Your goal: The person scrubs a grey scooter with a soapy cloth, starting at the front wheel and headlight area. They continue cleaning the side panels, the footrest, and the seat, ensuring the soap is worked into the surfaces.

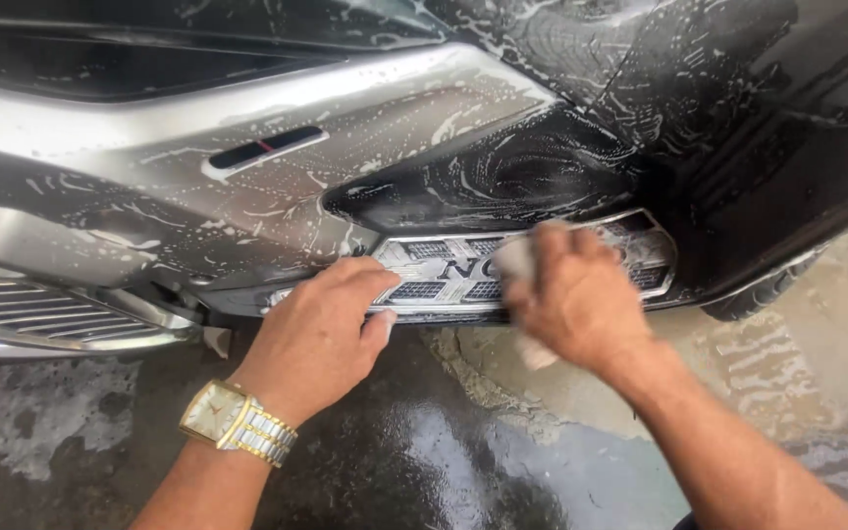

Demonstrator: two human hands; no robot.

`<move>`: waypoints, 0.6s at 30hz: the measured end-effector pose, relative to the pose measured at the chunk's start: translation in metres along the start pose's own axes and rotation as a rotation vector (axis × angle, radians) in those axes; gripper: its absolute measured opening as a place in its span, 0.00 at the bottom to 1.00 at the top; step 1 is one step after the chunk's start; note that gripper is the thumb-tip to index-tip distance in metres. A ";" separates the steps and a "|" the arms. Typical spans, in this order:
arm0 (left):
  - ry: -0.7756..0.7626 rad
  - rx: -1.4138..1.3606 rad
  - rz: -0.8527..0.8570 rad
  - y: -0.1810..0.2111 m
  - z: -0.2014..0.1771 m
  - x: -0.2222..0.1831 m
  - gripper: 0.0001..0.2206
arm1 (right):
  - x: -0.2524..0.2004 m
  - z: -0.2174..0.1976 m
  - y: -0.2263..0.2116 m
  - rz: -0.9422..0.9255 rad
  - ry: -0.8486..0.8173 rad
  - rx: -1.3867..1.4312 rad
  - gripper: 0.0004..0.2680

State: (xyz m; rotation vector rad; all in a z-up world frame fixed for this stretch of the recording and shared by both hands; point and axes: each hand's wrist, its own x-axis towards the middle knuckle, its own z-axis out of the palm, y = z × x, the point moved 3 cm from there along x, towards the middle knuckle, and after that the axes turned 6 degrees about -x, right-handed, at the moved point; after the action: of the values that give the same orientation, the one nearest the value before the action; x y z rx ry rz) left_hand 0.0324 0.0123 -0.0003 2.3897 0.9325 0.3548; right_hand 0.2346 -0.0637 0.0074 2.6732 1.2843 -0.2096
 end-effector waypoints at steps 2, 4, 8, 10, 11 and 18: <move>-0.002 -0.017 0.030 -0.002 0.001 0.000 0.16 | -0.011 -0.016 -0.012 -0.037 -0.219 0.206 0.19; 0.025 0.010 0.009 -0.007 -0.005 -0.009 0.16 | 0.011 0.002 0.017 0.116 -0.090 0.178 0.20; 0.125 0.084 0.013 -0.013 -0.008 -0.011 0.16 | 0.004 0.013 -0.003 -0.026 0.150 0.105 0.15; 0.076 0.087 0.041 -0.005 -0.004 -0.008 0.16 | -0.012 -0.006 -0.016 -0.053 -0.021 0.203 0.16; 0.034 0.095 0.056 -0.002 -0.002 -0.007 0.16 | -0.020 -0.013 -0.026 -0.097 -0.192 0.304 0.18; 0.105 0.192 0.153 -0.006 0.008 -0.003 0.16 | 0.004 0.002 0.010 0.189 0.282 0.045 0.23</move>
State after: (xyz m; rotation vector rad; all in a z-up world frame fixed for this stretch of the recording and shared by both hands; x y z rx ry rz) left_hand 0.0305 0.0111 -0.0104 2.6487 0.8661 0.4717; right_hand 0.2443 -0.0673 0.0060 2.9204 1.0939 0.1714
